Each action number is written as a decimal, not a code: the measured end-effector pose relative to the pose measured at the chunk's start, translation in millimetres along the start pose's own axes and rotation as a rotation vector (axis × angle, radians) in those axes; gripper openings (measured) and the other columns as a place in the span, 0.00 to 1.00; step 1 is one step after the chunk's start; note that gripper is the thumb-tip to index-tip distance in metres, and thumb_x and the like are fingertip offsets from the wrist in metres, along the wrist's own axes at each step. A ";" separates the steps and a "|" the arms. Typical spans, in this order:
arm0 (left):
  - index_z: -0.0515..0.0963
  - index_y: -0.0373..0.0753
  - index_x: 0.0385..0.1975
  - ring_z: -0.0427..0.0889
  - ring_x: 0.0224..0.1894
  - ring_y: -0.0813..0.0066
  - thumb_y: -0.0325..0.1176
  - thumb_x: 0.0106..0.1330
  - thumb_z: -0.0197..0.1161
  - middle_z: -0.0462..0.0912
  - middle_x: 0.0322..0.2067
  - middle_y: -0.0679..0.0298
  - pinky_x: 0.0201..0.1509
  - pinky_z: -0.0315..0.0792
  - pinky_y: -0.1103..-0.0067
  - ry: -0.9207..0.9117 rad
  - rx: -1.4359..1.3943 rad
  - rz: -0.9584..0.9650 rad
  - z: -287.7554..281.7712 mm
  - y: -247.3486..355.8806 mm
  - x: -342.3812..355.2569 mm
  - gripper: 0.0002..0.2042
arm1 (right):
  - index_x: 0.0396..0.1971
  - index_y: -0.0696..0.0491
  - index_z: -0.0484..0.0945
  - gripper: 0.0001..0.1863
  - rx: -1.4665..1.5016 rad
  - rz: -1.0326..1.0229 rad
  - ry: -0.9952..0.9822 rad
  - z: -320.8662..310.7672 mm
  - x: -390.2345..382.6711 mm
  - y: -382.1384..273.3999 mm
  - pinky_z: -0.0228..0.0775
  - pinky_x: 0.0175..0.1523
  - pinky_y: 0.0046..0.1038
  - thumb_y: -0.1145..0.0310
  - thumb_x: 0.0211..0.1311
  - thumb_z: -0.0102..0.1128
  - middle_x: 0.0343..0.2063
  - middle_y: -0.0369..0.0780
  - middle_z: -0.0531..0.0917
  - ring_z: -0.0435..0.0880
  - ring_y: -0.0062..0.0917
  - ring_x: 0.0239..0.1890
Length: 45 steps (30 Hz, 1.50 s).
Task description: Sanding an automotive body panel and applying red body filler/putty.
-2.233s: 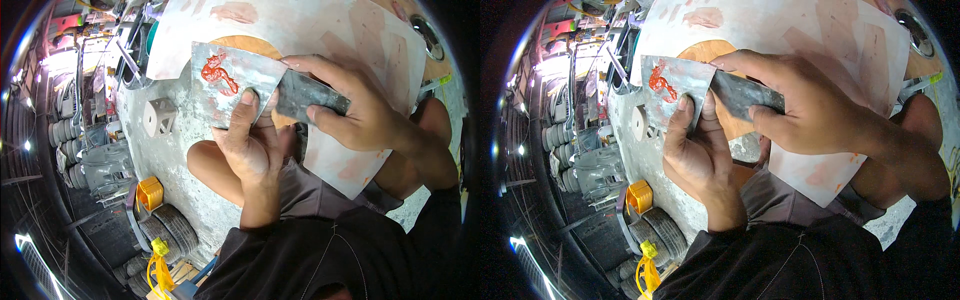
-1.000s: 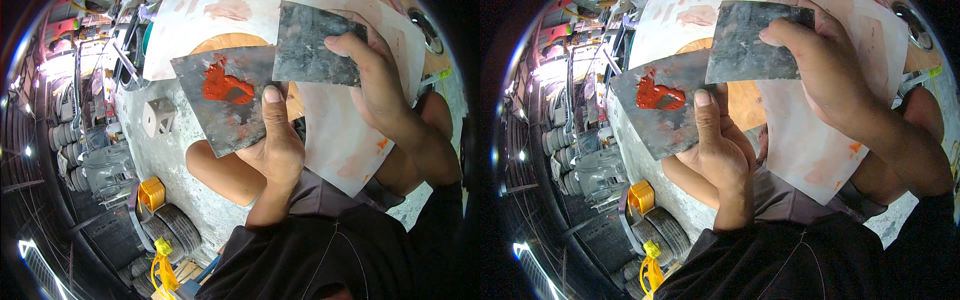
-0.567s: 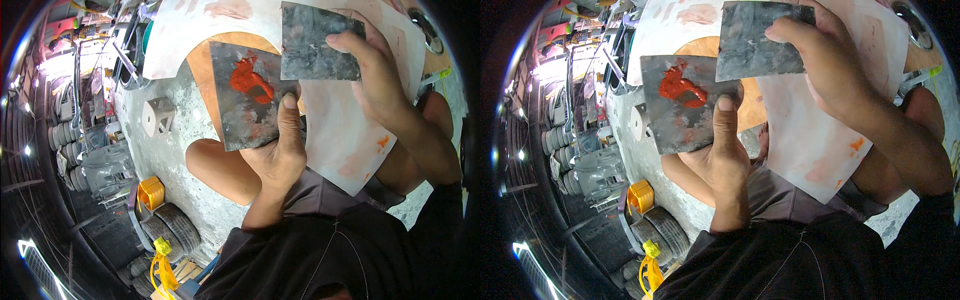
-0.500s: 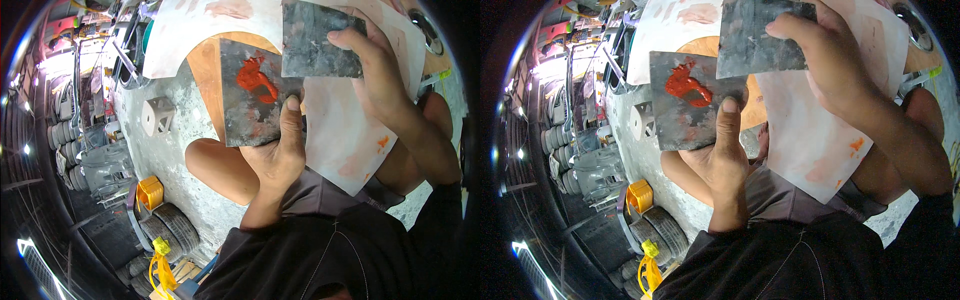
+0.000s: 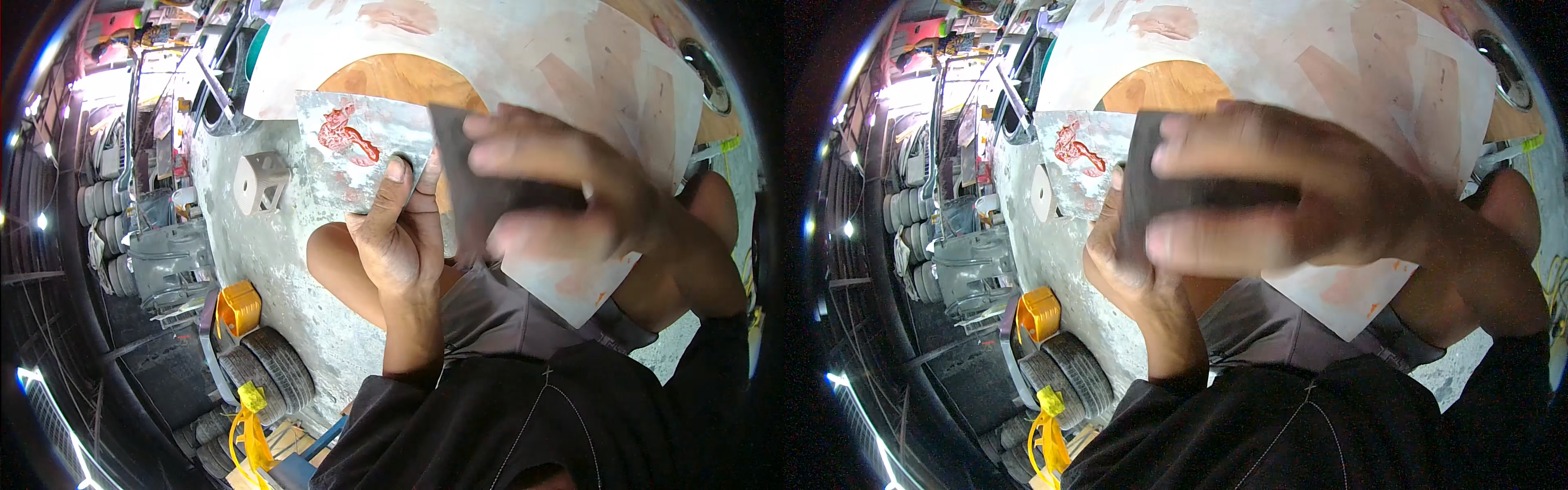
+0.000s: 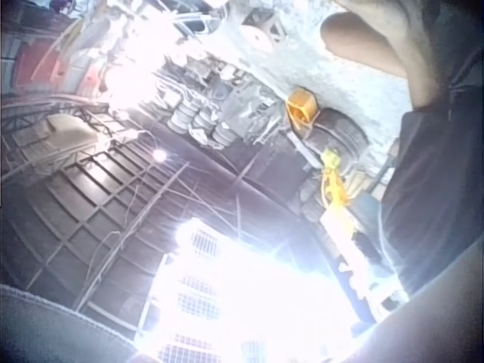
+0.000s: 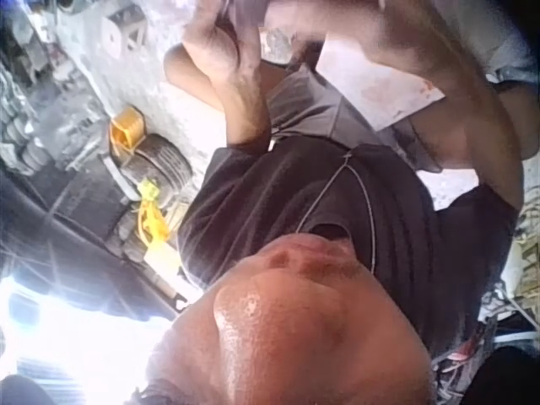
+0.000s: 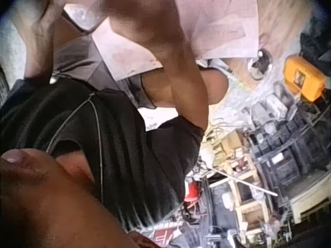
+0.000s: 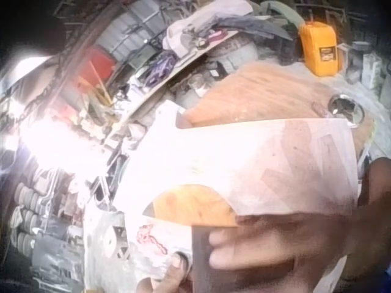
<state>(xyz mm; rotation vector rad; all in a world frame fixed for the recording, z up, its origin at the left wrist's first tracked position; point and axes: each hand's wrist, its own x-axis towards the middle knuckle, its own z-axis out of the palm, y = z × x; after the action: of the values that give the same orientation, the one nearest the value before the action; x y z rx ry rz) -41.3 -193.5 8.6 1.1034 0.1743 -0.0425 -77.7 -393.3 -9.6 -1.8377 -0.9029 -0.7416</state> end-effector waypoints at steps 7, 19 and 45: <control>0.67 0.22 0.55 0.83 0.42 0.63 0.23 0.62 0.61 0.81 0.42 0.51 0.48 0.78 0.71 -0.202 -0.023 0.116 -3.8 -4.8 -6.2 0.22 | 0.46 0.33 0.77 0.22 -0.296 -0.166 -0.130 -0.9 -2.8 15.0 0.67 0.63 0.51 0.66 0.50 0.69 0.55 0.43 0.73 0.74 0.45 0.59; 0.69 0.28 0.55 0.82 0.49 0.58 0.18 0.61 0.57 0.80 0.47 0.46 0.47 0.80 0.67 -0.515 -0.470 -0.134 -34.0 4.2 11.3 0.21 | 0.49 0.51 0.80 0.17 -0.353 0.159 -0.111 -19.4 8.9 33.0 0.68 0.61 0.28 0.77 0.59 0.62 0.46 0.43 0.80 0.79 0.31 0.53; 0.73 0.32 0.53 0.84 0.40 0.67 0.22 0.59 0.67 0.82 0.43 0.57 0.36 0.80 0.75 -0.299 0.716 -0.024 -68.0 48.2 123.2 0.21 | 0.57 0.59 0.68 0.23 0.205 0.928 0.378 -132.6 14.4 2.9 0.72 0.52 0.26 0.75 0.61 0.57 0.44 0.42 0.80 0.80 0.24 0.47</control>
<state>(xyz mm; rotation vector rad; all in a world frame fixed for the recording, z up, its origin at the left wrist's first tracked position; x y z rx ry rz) 77.8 -104.7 1.5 1.7901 -0.1106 -0.3083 -82.0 -511.6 52.0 -1.6065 0.1483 -0.3518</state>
